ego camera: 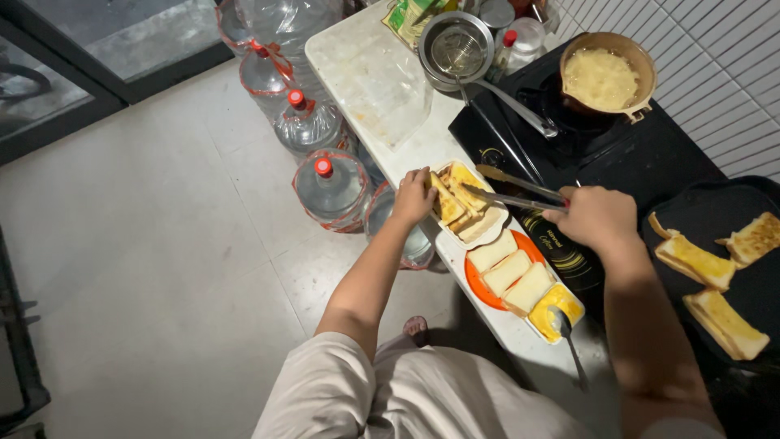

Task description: The person spreads butter on slices of bread and places them on a griddle to toast. They flip the slices with tongs and transfer the finished toast to a tray.

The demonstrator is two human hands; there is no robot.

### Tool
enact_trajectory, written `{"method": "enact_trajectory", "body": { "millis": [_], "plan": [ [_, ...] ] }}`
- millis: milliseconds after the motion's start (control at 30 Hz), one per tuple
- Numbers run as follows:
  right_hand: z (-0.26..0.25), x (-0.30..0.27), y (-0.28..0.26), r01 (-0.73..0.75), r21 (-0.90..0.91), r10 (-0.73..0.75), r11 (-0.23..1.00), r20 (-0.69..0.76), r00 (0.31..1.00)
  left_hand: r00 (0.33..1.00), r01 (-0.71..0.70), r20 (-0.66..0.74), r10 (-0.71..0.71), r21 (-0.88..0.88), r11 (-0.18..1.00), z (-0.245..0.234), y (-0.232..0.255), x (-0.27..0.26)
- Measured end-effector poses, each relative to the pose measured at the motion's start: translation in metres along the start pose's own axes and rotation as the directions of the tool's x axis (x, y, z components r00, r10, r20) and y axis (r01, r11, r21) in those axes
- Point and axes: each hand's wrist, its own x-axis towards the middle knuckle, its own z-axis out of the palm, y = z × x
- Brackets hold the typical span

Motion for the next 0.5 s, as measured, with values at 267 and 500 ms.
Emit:
{"method": "enact_trajectory", "body": {
  "millis": [267,500],
  "plan": [
    [0.044,-0.019,-0.019,0.018,0.097,0.002,0.995,-0.205,0.979,0.999,-0.028,-0.023,0.028,-0.025,0.999,0.002,-0.004,-0.003],
    [0.054,-0.034,0.010,-0.160,0.392,0.203,0.906,-0.069,0.977,0.999,0.034,-0.016,-0.034,0.024,0.999,-0.001,0.013,-0.005]
  ]
}}
